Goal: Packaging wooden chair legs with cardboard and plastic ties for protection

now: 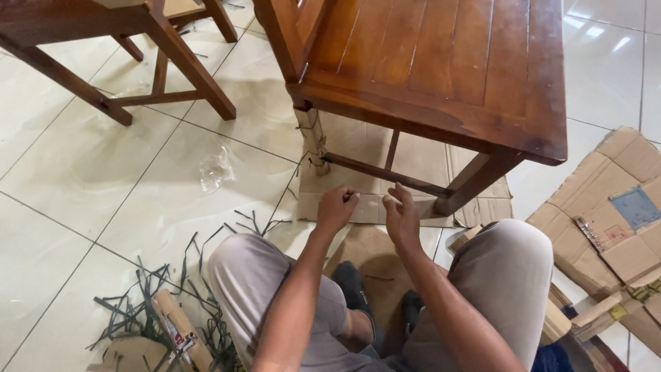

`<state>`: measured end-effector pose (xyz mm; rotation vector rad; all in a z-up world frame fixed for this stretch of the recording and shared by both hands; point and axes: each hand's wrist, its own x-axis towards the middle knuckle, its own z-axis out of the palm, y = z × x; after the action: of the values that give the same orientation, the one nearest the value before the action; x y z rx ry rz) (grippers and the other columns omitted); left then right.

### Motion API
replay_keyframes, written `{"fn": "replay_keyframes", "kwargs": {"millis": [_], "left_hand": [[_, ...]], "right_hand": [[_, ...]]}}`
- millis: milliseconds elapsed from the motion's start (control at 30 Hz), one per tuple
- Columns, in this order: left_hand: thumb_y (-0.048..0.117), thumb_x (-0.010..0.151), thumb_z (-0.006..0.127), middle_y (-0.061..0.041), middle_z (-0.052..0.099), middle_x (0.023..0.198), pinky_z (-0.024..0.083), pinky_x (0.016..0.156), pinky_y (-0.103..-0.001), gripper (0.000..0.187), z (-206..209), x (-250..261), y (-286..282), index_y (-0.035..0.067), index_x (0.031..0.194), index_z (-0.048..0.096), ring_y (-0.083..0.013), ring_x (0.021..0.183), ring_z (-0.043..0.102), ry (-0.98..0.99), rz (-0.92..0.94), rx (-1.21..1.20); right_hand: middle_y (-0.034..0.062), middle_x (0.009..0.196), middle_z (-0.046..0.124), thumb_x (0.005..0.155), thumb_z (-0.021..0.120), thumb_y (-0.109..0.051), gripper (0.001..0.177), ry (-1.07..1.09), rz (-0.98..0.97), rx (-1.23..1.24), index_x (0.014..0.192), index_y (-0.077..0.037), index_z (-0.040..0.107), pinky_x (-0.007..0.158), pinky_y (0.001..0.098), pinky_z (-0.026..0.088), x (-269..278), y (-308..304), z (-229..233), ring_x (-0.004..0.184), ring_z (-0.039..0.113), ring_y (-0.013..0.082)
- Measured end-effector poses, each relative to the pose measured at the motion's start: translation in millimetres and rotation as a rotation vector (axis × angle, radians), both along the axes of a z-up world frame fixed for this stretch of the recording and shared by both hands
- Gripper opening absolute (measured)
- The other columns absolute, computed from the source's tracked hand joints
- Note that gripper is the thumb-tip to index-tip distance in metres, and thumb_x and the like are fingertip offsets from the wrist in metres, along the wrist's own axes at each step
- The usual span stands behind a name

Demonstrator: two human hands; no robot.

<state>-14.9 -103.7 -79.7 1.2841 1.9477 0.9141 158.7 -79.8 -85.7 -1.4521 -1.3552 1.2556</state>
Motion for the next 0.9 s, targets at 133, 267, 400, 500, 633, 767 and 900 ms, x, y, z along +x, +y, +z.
{"fn": "replay_keyframes", "kwargs": {"millis": [133, 267, 400, 500, 633, 767, 900], "left_hand": [[0.035, 0.093, 0.063, -0.013, 0.077, 0.104, 0.058, 0.089, -0.049, 0.031, -32.9, -20.7, -12.7, 0.015, 0.112, 0.077, -0.0367, 0.102, 0.073, -0.015, 0.05, -0.06], [0.036, 0.092, 0.061, -0.012, 0.076, 0.105, 0.057, 0.091, -0.05, 0.033, -53.9, -41.3, -24.5, 0.017, 0.113, 0.077, -0.0364, 0.105, 0.072, -0.013, 0.102, -0.14], [0.042, 0.091, 0.061, -0.012, 0.076, 0.102, 0.056, 0.09, -0.049, 0.035, -75.2, -64.2, -42.9, 0.016, 0.11, 0.076, -0.0377, 0.105, 0.072, 0.032, 0.178, -0.195], [0.042, 0.092, 0.061, -0.011, 0.076, 0.101, 0.056, 0.091, -0.048, 0.034, -77.4, -74.3, -50.8, 0.017, 0.109, 0.077, -0.0371, 0.105, 0.072, 0.025, 0.243, -0.231], [0.043, 0.091, 0.062, -0.007, 0.076, 0.099, 0.056, 0.091, -0.046, 0.031, -81.2, -82.9, -59.2, 0.021, 0.108, 0.076, -0.034, 0.105, 0.072, -0.007, 0.306, -0.245], [0.043, 0.091, 0.061, -0.012, 0.076, 0.103, 0.055, 0.093, -0.05, 0.036, -87.1, -85.0, -60.0, 0.017, 0.111, 0.076, -0.0386, 0.107, 0.071, 0.007, 0.313, -0.273], [0.041, 0.092, 0.06, -0.009, 0.077, 0.103, 0.056, 0.093, -0.048, 0.033, -95.3, -82.4, -58.0, 0.02, 0.111, 0.077, -0.0367, 0.108, 0.071, 0.002, 0.307, -0.271]], "right_hand": [[0.0157, 0.136, 0.067, 0.1, 0.062, -0.027, 0.052, -0.055, 0.086, -0.03, 0.148, -0.011, 0.052, 0.1, 0.0512, 0.053, -20.4, -3.6, -5.0, 0.12, 0.067, 0.0357], [0.0163, 0.13, 0.07, 0.101, 0.061, -0.029, 0.041, -0.143, 0.226, 0.0, 0.139, -0.014, 0.062, 0.099, 0.0516, 0.054, -41.6, -8.9, -18.9, 0.117, 0.068, 0.0379], [0.0198, 0.126, 0.071, 0.101, 0.061, -0.024, 0.039, -0.176, 0.35, 0.048, 0.136, -0.008, 0.065, 0.097, 0.0524, 0.055, -70.5, -22.6, -34.3, 0.115, 0.069, 0.0412], [0.0107, 0.126, 0.073, 0.101, 0.062, -0.034, 0.042, -0.252, 0.437, 0.02, 0.137, -0.015, 0.066, 0.096, 0.0458, 0.056, -84.7, -28.0, -53.1, 0.116, 0.07, 0.0322], [0.0069, 0.127, 0.073, 0.099, 0.063, -0.039, 0.043, -0.294, 0.516, -0.019, 0.138, -0.021, 0.066, 0.099, 0.0451, 0.055, -99.3, -33.9, -74.5, 0.117, 0.069, 0.0283], [0.0198, 0.124, 0.073, 0.1, 0.061, -0.031, 0.04, -0.284, 0.582, 0.047, 0.133, -0.01, 0.068, 0.097, 0.053, 0.055, -102.6, -38.6, -71.6, 0.113, 0.07, 0.0404], [0.0184, 0.12, 0.074, 0.1, 0.06, -0.034, 0.038, -0.346, 0.591, 0.059, 0.131, -0.013, 0.069, 0.095, 0.0525, 0.056, -103.0, -37.9, -70.1, 0.111, 0.071, 0.0383]]}}
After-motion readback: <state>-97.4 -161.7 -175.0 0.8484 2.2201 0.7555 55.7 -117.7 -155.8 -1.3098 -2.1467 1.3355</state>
